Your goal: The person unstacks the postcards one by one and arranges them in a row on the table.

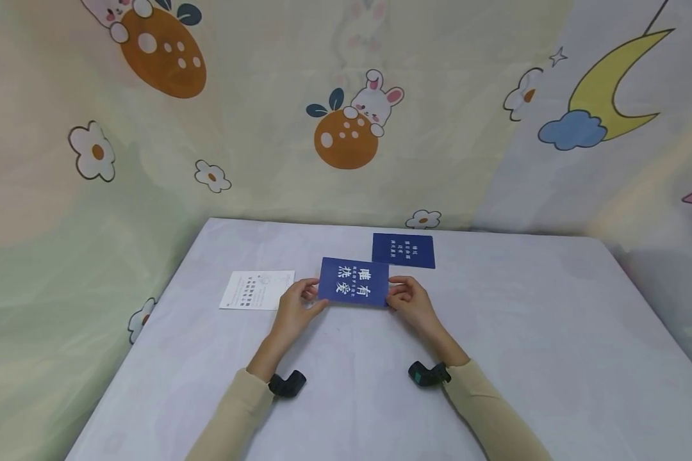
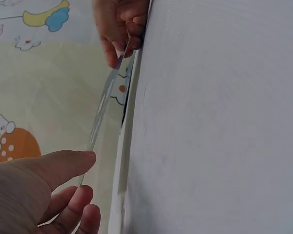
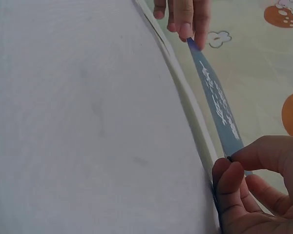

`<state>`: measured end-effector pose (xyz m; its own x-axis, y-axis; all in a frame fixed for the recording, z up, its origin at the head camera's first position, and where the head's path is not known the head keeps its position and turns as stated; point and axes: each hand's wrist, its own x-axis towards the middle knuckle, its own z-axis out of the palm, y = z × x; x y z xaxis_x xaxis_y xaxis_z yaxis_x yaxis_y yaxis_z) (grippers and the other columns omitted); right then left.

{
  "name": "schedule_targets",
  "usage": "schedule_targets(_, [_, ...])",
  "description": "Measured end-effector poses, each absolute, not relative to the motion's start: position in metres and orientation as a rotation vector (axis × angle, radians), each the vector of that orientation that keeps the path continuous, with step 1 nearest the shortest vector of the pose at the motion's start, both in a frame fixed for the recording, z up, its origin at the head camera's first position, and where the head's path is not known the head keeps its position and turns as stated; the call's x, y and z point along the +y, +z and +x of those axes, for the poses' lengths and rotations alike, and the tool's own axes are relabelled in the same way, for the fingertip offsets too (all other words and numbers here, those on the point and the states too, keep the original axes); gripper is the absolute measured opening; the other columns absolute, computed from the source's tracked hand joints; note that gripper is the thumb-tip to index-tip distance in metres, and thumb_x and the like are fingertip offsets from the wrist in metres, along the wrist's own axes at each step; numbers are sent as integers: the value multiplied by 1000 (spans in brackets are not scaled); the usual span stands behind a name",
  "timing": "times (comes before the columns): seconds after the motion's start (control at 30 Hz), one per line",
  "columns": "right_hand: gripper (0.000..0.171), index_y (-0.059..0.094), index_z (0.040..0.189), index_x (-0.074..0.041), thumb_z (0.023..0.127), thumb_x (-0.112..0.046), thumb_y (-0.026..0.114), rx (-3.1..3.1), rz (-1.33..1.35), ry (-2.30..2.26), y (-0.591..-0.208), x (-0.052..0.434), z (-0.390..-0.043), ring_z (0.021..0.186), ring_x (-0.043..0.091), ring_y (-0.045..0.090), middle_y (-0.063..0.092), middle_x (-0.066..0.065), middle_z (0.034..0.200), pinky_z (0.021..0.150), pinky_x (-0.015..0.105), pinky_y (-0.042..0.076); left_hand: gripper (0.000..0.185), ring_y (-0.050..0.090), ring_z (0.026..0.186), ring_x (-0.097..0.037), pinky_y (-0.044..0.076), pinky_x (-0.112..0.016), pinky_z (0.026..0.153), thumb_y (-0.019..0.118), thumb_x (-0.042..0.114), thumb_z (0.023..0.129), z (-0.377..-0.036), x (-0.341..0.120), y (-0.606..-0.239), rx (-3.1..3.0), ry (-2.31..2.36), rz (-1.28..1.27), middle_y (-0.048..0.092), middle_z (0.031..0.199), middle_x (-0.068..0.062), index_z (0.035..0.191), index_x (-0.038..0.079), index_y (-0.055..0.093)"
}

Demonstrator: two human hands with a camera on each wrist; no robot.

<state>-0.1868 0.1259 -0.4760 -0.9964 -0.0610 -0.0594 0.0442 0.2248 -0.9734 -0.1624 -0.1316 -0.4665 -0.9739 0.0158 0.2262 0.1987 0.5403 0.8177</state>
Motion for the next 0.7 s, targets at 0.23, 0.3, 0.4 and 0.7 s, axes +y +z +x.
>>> schedule_targets(0.23, [40, 54, 125, 4, 86, 6, 64, 2406, -22, -1859, -476, 112, -187, 70, 10, 56, 60, 17, 99, 60, 19, 49, 46, 59, 90, -27, 48, -41, 84, 80, 7, 77, -159, -144, -467, -2612, -1325, -162, 64, 93, -11, 118, -3, 62])
schedule_targets(0.3, [40, 55, 125, 4, 86, 5, 63, 2423, -43, -1845, -476, 109, -186, 70, 11, 56, 61, 17, 99, 60, 18, 48, 46, 59, 92, -27, 46, -41, 85, 80, 7, 78, -158, -147, -467, -2622, -1318, -147, 64, 93, -10, 119, -2, 62])
schedule_targets(0.4, [38, 55, 124, 5, 86, 6, 63, 2422, -69, -1847, -476, 106, -186, 71, 11, 56, 61, 18, 99, 61, 18, 48, 46, 58, 94, -28, 44, -41, 86, 80, 8, 78, -157, -151, -468, -2625, -1314, -142, 64, 95, -10, 120, -1, 62])
schedule_targets(0.7, [37, 57, 122, 5, 86, 6, 62, 2399, -59, -1842, -474, 95, -186, 71, 12, 56, 61, 17, 97, 61, 19, 50, 46, 53, 98, -30, 39, -41, 86, 81, 12, 78, -153, -163, -473, -2656, -1205, -103, 63, 100, -12, 119, 0, 63])
